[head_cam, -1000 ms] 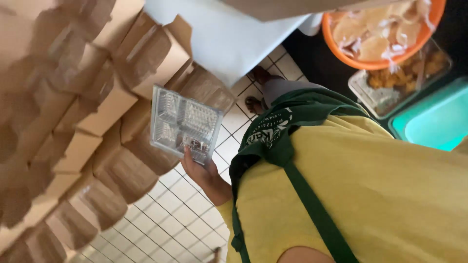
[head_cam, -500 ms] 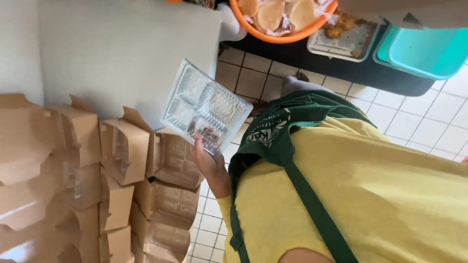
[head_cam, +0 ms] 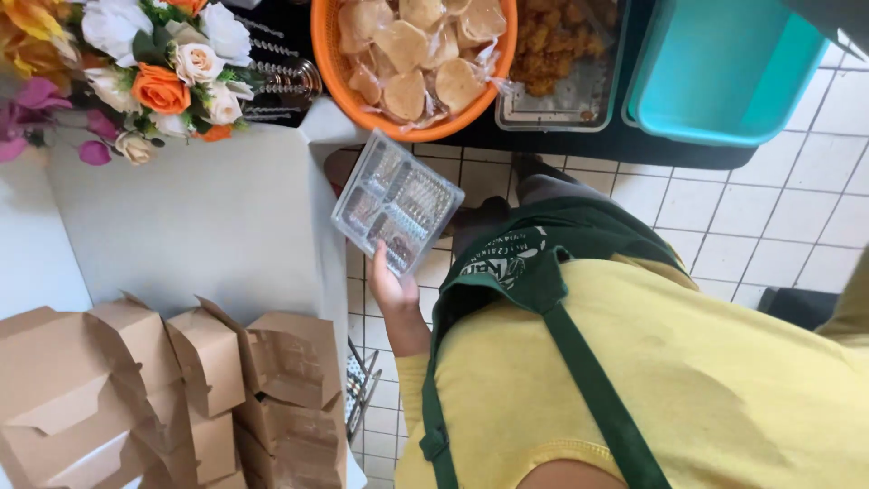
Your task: The person assembles multiple cardboard boxes by folding the flaps and securing them with a handheld stapler. They repeatedly pick up flat box blanks, fold them into shape, and staple the seams to complete each unit.
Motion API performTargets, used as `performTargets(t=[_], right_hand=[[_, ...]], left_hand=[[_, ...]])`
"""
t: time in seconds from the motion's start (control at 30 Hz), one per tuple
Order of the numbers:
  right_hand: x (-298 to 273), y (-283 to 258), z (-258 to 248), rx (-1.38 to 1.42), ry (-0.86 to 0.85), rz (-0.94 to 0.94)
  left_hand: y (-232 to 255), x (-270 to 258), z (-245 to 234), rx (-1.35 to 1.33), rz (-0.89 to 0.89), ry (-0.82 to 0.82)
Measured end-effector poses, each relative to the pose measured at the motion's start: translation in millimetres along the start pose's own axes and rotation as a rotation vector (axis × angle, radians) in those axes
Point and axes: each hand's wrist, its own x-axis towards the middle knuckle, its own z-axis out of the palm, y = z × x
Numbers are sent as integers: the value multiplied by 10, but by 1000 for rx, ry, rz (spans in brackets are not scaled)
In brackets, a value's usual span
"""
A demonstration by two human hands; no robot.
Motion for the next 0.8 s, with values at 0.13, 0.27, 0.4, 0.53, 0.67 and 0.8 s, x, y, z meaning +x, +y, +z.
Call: performTargets(t=[0.13, 0.27, 0.4, 0.53, 0.67, 0.8], right_hand=[[454, -691, 23, 67, 3, -68], [24, -1361, 631, 105, -303, -64], [-78, -1692, 825, 196, -493, 130], [-96, -1733, 751, 147, -474, 226], [-92, -1564, 555, 402, -357, 382], [241, -1443, -31, 383, -116, 355]], left_hand=[[-573, 548, 140, -79, -89, -22], [-1096, 1235, 40, 9, -209, -44], [-1559, 2189, -105, -16, -282, 23], [-1697, 2747, 222, 42, -263, 26], [-1676, 2835, 736, 521, -215, 322], [-1613, 2552, 928, 961, 52, 600]])
